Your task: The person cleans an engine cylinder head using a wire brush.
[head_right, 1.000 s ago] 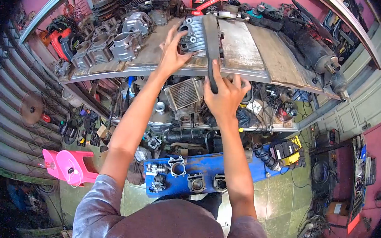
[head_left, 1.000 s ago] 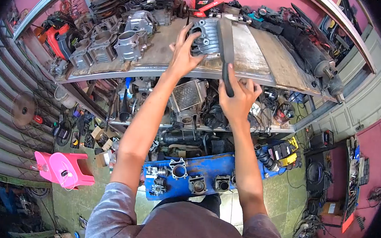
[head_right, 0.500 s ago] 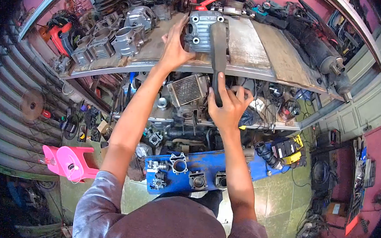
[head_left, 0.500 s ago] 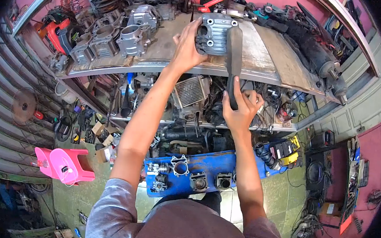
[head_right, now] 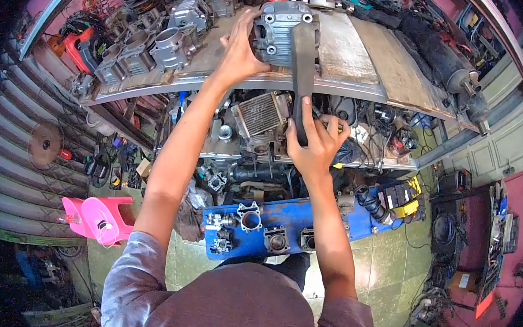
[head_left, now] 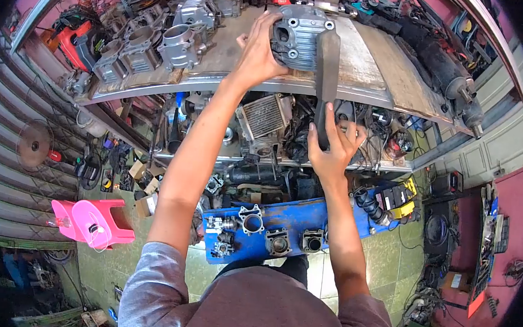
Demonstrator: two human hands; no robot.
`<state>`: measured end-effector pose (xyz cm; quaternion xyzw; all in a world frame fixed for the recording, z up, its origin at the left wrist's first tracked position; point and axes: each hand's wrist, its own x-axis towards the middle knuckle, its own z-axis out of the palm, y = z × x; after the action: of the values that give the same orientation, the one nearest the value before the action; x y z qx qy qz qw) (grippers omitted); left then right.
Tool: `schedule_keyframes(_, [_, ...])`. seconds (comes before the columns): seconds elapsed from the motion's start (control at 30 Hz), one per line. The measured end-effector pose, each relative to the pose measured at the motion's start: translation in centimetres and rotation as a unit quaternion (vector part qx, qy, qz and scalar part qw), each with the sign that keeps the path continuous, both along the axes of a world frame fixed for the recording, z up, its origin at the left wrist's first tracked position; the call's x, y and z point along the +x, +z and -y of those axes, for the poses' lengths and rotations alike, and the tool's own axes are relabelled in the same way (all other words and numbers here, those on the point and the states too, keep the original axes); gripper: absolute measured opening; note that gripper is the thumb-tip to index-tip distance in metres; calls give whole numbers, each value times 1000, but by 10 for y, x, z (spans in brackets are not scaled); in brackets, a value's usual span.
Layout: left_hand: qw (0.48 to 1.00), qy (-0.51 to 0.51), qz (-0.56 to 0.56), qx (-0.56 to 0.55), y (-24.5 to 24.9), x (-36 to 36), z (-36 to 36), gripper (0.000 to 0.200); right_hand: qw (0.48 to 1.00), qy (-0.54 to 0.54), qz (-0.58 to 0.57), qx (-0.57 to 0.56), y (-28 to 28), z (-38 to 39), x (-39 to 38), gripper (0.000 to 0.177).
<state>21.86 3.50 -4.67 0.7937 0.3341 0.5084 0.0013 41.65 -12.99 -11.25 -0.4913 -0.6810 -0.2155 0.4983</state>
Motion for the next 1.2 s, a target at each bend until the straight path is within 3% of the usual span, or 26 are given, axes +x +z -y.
schedule_keyframes(0.07, [996,44,-3,-74,1,1,2,121,1000,11,6,20,6,-3,-2,62])
schedule_keyframes(0.3, [999,25,10,-23,-8,-3,-15,118,989,-56,130,51,62,-35,-24,66])
schedule_keyframes(0.47, [997,19,22,-68,-10,-2,-15,118,993,-36,115,5,19,-1,-6,64])
schedule_keyframes(0.7, [991,30,41,-122,-15,1,-25,122,988,-32,140,59,56,-29,-33,67])
schedule_keyframes(0.8, [989,41,12,-139,-13,0,-24,123,990,-24,126,52,34,-18,-28,65])
schedule_keyframes(0.87, [992,31,15,-125,-7,-1,-16,124,993,-18,114,6,19,0,-25,65])
schedule_keyframes(1.1, [994,31,31,-105,-19,1,-33,124,994,-22,97,39,46,-22,-41,65])
schedule_keyframes(1.2, [995,14,31,-90,-14,0,-17,120,997,-11,81,8,28,0,-35,64])
